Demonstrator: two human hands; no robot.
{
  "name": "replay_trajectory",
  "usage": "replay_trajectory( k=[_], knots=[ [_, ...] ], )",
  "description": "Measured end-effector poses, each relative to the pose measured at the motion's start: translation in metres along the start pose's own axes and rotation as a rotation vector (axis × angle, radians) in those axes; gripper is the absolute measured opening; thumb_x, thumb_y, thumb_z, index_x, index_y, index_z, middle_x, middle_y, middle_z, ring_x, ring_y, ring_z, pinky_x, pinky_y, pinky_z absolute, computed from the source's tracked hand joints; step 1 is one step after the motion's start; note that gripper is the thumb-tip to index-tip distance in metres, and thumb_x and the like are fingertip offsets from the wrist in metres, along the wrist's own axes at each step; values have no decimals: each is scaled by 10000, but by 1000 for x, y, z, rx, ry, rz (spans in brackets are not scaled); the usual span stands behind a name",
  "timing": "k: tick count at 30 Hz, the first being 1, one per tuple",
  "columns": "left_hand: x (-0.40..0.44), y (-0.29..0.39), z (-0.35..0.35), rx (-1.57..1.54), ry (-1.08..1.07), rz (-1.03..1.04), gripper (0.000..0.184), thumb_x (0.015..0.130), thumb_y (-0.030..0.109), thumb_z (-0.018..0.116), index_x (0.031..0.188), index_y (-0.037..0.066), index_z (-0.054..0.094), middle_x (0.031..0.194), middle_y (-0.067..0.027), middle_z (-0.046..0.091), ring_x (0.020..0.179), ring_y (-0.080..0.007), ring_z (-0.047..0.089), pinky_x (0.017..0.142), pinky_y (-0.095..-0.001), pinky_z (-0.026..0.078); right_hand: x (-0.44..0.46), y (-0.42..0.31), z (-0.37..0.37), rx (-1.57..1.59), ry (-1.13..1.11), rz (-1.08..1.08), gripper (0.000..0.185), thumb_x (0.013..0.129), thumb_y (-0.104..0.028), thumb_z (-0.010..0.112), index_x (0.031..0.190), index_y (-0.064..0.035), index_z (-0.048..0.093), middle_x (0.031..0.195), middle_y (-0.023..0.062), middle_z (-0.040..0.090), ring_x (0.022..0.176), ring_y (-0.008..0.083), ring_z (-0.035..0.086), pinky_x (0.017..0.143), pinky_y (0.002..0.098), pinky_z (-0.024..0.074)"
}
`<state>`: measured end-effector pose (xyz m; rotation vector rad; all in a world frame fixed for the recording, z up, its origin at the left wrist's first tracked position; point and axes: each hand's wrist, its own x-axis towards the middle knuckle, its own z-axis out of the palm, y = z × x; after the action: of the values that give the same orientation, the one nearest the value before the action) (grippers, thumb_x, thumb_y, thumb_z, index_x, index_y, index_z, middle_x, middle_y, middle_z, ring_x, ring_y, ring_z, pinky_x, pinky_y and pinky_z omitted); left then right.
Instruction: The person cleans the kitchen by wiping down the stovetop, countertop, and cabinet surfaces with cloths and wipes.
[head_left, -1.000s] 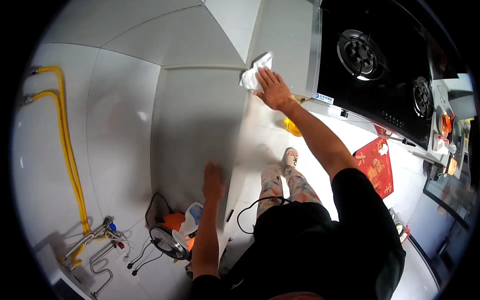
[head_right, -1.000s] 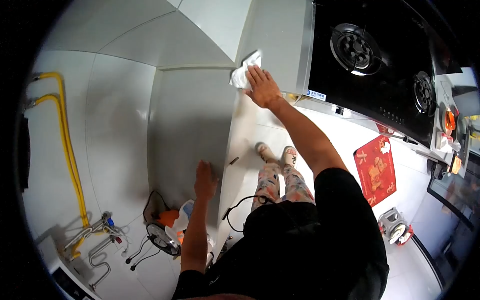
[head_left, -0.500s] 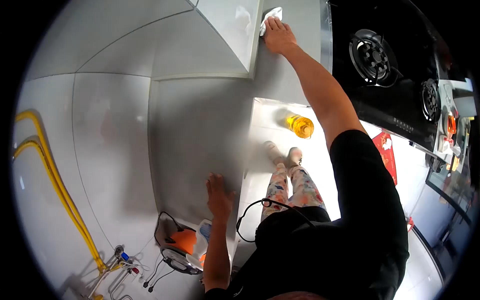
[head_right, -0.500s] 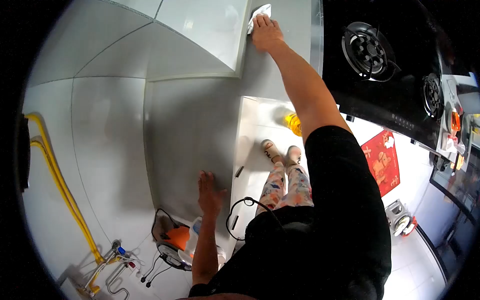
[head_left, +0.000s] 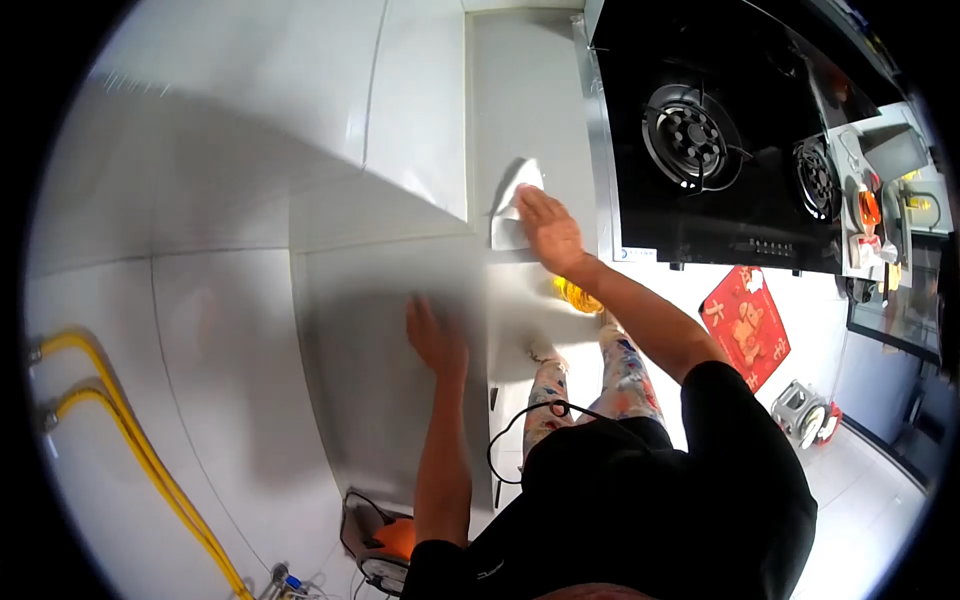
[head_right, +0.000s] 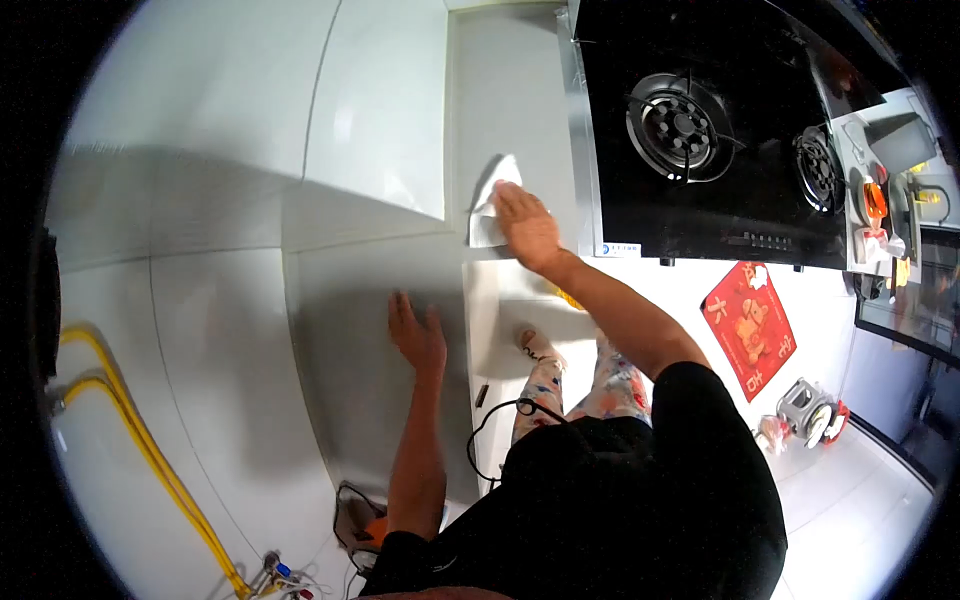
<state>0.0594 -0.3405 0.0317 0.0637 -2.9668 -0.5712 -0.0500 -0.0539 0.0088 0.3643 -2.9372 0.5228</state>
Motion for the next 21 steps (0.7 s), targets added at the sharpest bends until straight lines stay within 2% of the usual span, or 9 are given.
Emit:
replay_trajectory(
  k=[2,3,6,8,12,14,18,20,21],
  knots=[
    [30,17,23,80,64,-96,546,992,233,648,1462,-16,521,1566,-239,428,1435,-412,407,1188,-532,305,27,-10,15,-9,9,-21,518,1070,-212,403,1537,10,389,1664,166,291,1565,300,235,1289,436,174],
    [38,23,29,80,59,-88,546,992,233,648,1462,-16,521,1566,-239,428,1435,-412,407,1188,-532,305,47,-16,-1,-2,-134,21,549,1083,-221,338,1581,6,304,1705,146,195,1594,284,136,1304,436,118],
    [34,29,35,232,0,-152,573,1015,280,590,1498,-8,478,1596,-232,388,1458,-397,382,1200,-525,291,112,-5,-10,-19,-204,8,567,1091,-249,308,1590,20,296,1708,147,195,1590,278,145,1299,439,138],
    [35,25,42,254,98,-145,576,1011,358,491,1463,3,527,1567,-241,414,1453,-395,382,1186,-546,283,136,10,1,-48,-176,2,564,1092,-253,303,1581,27,313,1703,150,210,1585,276,161,1295,444,147],
    [35,33,39,262,60,-194,599,1003,357,488,1490,8,498,1570,-244,404,1463,-406,361,1197,-556,257,164,33,-2,-173,-154,-36,568,1089,-267,304,1565,41,343,1690,154,251,1578,271,188,1286,460,164],
    [38,36,38,321,-59,-285,608,1040,336,453,1555,16,414,1636,-201,337,1507,-372,307,1229,-546,212,184,48,1,-140,-151,-31,571,1086,-266,306,1568,39,341,1692,154,251,1581,271,184,1286,464,161],
    [41,40,39,339,-44,-307,634,1044,370,441,1569,18,390,1636,-195,331,1513,-367,288,1231,-543,202,242,90,-1,-133,-171,-43,579,1076,-258,303,1574,37,333,1702,146,234,1588,270,172,1287,473,150],
    [41,39,37,336,-101,-349,648,1052,419,409,1560,17,401,1619,-204,349,1495,-379,304,1217,-549,219,273,111,4,-166,-171,-44,583,1076,-252,292,1585,31,313,1714,134,204,1589,263,169,1290,476,140],
    [41,37,40,337,-99,-354,648,1052,419,409,1560,17,401,1619,-204,349,1495,-379,304,1217,-549,219,291,121,3,-181,-155,-28,584,1085,-283,292,1581,23,325,1715,121,207,1590,254,162,1290,475,138]
  ],
)
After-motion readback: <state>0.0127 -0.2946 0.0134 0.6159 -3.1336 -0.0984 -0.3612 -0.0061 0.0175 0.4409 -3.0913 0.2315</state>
